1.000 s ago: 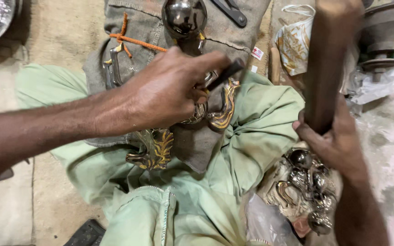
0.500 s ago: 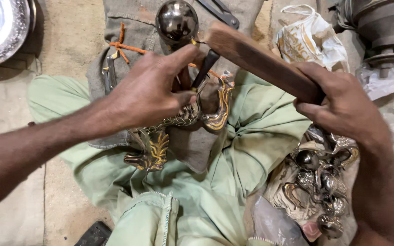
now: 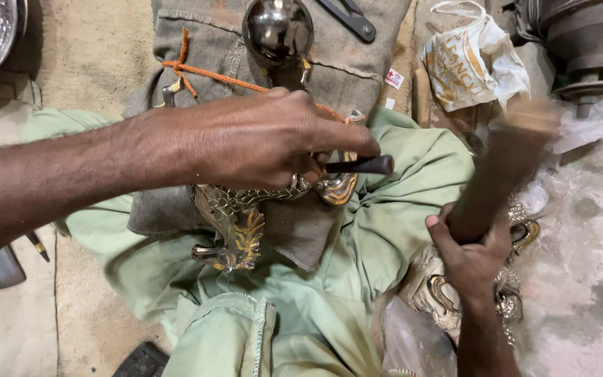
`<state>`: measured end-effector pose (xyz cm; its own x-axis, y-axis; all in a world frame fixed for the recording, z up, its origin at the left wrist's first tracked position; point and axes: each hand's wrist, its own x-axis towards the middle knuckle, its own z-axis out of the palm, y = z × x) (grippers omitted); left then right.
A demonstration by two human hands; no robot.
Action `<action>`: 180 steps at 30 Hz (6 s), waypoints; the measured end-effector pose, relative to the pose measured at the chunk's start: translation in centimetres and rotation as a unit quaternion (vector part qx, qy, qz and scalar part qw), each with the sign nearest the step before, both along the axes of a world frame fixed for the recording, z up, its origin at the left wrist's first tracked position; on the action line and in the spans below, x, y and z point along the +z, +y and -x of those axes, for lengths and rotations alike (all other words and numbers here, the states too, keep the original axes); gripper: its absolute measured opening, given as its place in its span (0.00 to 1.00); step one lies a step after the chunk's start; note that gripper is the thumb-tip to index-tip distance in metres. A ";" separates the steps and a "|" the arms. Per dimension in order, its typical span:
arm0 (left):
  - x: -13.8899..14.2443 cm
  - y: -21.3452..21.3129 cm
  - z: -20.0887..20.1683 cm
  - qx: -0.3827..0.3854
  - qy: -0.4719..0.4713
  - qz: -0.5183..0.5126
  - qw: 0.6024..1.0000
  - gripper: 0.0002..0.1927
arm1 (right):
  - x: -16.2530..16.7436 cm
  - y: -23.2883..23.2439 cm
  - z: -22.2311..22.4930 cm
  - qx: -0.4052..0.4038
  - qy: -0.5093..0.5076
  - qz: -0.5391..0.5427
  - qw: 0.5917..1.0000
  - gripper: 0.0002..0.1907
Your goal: The person sits on the floor with an ornate metal figurine on a cushion in their lap. They hold a punch against the figurine's surface and strike it with a wooden mallet, repositioning the punch repeatedly to work different areas of the piece.
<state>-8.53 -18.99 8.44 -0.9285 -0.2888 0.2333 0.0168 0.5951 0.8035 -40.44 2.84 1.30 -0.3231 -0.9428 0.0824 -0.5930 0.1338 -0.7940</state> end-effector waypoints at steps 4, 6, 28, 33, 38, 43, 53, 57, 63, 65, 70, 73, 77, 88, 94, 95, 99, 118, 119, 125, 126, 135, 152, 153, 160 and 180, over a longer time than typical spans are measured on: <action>0.5 -0.1 0.3 0.003 -0.093 -0.006 0.996 0.26 | -0.8 1.4 -0.1 0.033 0.119 0.038 0.992 0.28; 0.8 -0.1 0.7 -0.011 -0.025 0.034 0.999 0.27 | -1.8 2.3 -0.3 0.024 0.165 0.039 0.985 0.25; 3.0 -0.6 2.5 -0.113 -0.237 0.076 0.962 0.25 | -9.1 6.2 -3.5 -0.077 0.110 0.086 0.987 0.27; 2.5 -1.0 2.5 -0.107 -0.220 0.065 0.967 0.26 | -7.2 4.9 -2.2 -0.069 0.134 0.096 0.984 0.30; 2.1 -0.8 2.2 -0.121 -0.253 0.009 0.960 0.23 | -5.7 4.3 -2.1 -0.080 -0.104 0.166 0.977 0.29; 1.9 -0.9 1.8 -0.123 -0.148 0.093 0.977 0.23 | -4.0 2.6 -0.4 0.012 0.106 0.157 0.982 0.25; 0.7 -0.6 0.9 0.004 -0.174 -0.040 0.984 0.22 | 2.7 -1.5 1.8 0.049 0.180 -0.002 0.982 0.19; 0.0 0.1 0.9 0.100 -0.063 -0.053 0.992 0.26 | 5.8 -4.9 3.2 0.034 0.149 -0.124 0.980 0.26; -0.2 0.6 0.3 0.212 -0.096 -0.089 0.968 0.26 | 7.8 -9.4 4.1 0.166 0.154 -0.148 0.963 0.31; -0.2 0.7 0.1 0.214 -0.115 -0.092 0.966 0.26 | 7.8 -9.7 4.0 0.205 0.168 -0.187 0.946 0.31; -0.8 -0.4 0.0 0.118 -0.019 -0.052 0.991 0.30 | 6.0 -8.3 3.0 0.132 0.134 -0.150 0.971 0.33; -1.0 -0.6 0.6 0.046 -0.027 -0.033 0.998 0.29 | 4.1 -6.1 2.2 0.113 0.137 -0.087 0.980 0.33; -0.2 -1.1 0.8 0.011 -0.118 -0.029 0.993 0.29 | 2.1 -3.5 1.5 0.081 0.155 0.018 0.984 0.31; 1.0 -1.0 2.0 -0.034 -0.080 0.044 0.995 0.30 | -1.5 0.2 0.5 0.018 0.194 0.052 0.979 0.22; 2.3 -1.6 2.2 -0.091 -0.177 0.035 0.979 0.28 | -2.8 1.0 -1.0 -0.005 0.186 0.054 0.981 0.26; 2.3 -1.6 2.1 -0.088 -0.241 0.037 0.966 0.27 | -2.5 1.0 -1.0 0.011 0.207 0.075 0.975 0.26; 1.7 -1.8 1.7 -0.101 -0.152 -0.005 0.983 0.26 | -0.7 0.5 -0.8 0.006 0.185 0.104 0.977 0.15; -3.6 6.5 -14.5 0.522 0.266 -0.227 0.778 0.24 | -8.3 3.0 1.2 0.080 -0.089 -0.151 0.981 0.33; -4.7 7.8 -15.6 0.570 0.246 -0.238 0.747 0.24 | -9.1 3.6 1.5 0.072 -0.012 -0.157 0.985 0.31; -12.3 12.0 -19.5 0.801 0.007 0.039 0.598 0.10 | -10.1 2.4 8.2 -0.068 0.374 -0.107 0.919 0.35; -13.3 11.8 -19.7 0.812 -0.047 0.073 0.577 0.10 | -10.3 0.9 9.2 -0.088 0.356 -0.132 0.921 0.41; -12.2 3.9 -18.5 0.692 -0.145 0.028 0.706 0.28 | -7.2 -12.4 7.9 -0.020 0.316 -0.171 0.933 0.51; -9.9 10.6 -16.3 0.617 0.322 -0.258 0.670 0.13 | -8.3 -2.8 -3.8 0.041 0.228 -0.102 0.967 0.37; -9.5 12.3 -15.6 0.622 0.342 -0.285 0.645 0.09 | -8.6 -1.2 -4.2 0.032 0.228 -0.152 0.961 0.40; -6.1 16.5 -7.8 0.538 0.383 -0.369 0.654 0.23 | -9.1 0.1 -2.7 -0.037 -0.056 -0.112 0.991 0.22; -12.9 18.9 -0.8 0.657 0.314 -0.081 0.681 0.31 | 14.1 -13.3 -7.2 0.386 0.448 0.197 0.782 0.14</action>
<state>-7.68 -0.13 -4.42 0.4241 -0.8427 0.3316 -0.0744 0.3325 0.9402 -33.21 -10.45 15.41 0.6833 -0.6730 0.2833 -0.7186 -0.6885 0.0977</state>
